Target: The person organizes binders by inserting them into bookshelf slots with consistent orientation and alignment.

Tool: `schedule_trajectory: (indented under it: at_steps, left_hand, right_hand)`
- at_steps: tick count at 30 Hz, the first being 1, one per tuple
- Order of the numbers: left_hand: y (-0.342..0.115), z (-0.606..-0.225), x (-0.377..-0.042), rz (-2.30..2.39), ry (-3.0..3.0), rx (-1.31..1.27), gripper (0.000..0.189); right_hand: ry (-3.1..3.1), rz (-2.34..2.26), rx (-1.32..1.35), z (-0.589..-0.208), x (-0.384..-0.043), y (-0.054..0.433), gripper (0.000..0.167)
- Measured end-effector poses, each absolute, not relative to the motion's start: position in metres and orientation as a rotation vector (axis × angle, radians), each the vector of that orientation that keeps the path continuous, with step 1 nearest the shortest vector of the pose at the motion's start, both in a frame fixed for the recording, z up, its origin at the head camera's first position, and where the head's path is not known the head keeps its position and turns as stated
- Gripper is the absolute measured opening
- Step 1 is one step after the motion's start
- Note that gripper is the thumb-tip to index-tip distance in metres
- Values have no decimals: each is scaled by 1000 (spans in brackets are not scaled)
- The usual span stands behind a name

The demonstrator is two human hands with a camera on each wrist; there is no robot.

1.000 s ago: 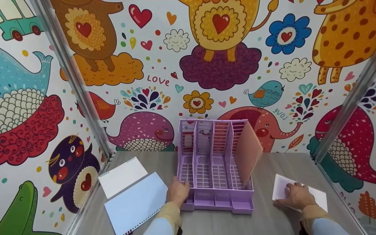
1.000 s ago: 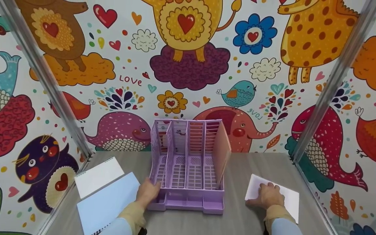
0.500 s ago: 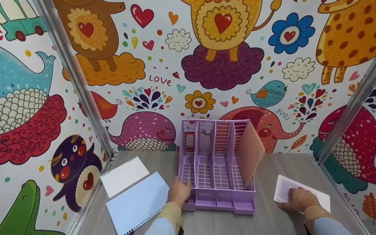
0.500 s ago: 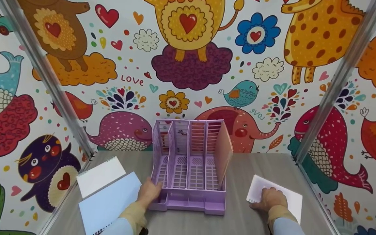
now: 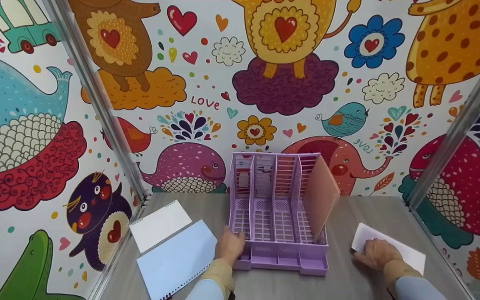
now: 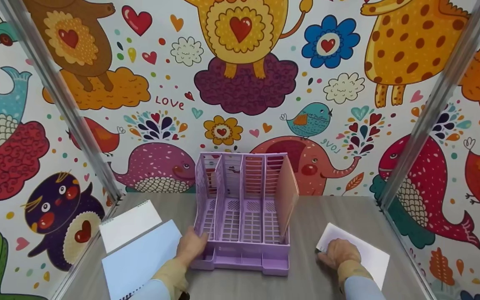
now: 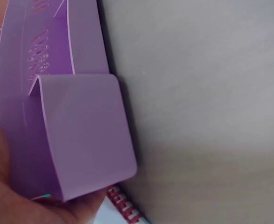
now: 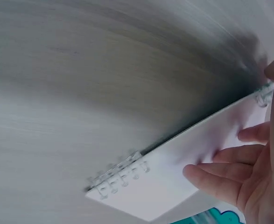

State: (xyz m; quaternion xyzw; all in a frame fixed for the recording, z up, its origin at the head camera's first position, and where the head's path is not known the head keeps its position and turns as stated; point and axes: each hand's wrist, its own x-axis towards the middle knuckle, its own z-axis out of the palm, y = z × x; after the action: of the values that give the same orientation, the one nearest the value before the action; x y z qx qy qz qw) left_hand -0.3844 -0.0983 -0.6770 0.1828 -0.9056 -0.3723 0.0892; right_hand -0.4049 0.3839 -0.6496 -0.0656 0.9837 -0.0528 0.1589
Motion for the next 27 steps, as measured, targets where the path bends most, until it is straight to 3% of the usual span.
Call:
schedule_trajectory:
  at_steps: [6, 9, 22, 27]
  left_hand:
    - [-92, -650, -368, -1182, -2671, 565, 52]
    - [-89, -641, -363, -1175, -2689, 578, 53]
    - [-90, -640, -363, -1202, -2694, 568, 56]
    - [-96, -663, -376, -1184, -2688, 549, 53]
  right_hand:
    - [2990, -62, -278, -655, -402, 374, 23]
    - [3051, -73, -281, -657, -400, 372, 14]
    - [3117, -173, -283, -653, -404, 376, 13]
    - [3154, -212, -269, -641, -404, 381, 13]
